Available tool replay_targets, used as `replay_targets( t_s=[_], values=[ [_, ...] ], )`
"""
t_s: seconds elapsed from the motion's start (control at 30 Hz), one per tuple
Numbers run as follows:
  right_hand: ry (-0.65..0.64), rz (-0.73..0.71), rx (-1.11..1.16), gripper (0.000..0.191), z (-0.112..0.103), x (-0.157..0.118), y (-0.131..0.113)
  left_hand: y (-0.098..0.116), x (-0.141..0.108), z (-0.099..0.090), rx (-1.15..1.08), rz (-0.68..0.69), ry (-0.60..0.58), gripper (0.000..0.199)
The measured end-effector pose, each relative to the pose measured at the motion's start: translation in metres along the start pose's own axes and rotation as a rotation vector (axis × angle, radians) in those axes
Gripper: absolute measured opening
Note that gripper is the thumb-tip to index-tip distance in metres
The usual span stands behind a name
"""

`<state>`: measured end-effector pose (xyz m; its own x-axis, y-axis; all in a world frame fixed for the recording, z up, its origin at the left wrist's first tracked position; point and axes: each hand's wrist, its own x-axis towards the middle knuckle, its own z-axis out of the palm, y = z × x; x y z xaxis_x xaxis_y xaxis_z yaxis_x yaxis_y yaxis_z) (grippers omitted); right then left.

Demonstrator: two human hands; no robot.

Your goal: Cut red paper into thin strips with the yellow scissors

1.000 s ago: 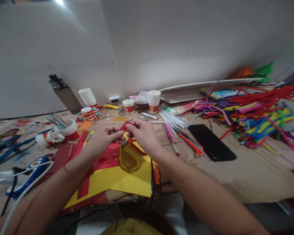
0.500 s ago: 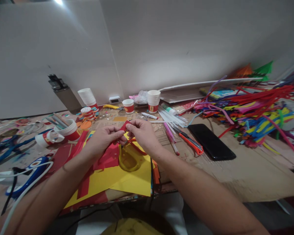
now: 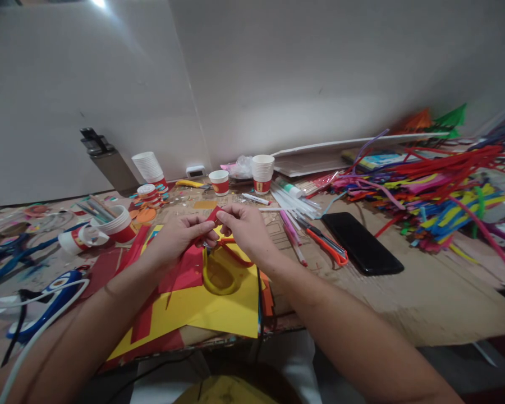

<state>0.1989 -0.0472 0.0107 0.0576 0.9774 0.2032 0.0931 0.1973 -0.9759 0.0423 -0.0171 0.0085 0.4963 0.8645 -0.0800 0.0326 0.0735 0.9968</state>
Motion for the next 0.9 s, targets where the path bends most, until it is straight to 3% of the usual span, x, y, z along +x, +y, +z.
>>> replay_targets(
  t_s=[0.27,0.5,0.9],
  values=[
    [-0.059,0.055,0.176,0.035,0.0,0.005,0.013,-0.002,-0.001,-0.001,-0.026,0.002,0.033,0.024],
    [-0.004,0.026,0.024,0.022,0.002,0.002,0.005,0.001,-0.005,0.003,0.102,0.053,0.031,0.025],
    [0.024,0.036,-0.03,0.02,0.0,0.002,0.007,-0.002,-0.006,0.003,0.078,0.02,0.026,0.023]
  ],
)
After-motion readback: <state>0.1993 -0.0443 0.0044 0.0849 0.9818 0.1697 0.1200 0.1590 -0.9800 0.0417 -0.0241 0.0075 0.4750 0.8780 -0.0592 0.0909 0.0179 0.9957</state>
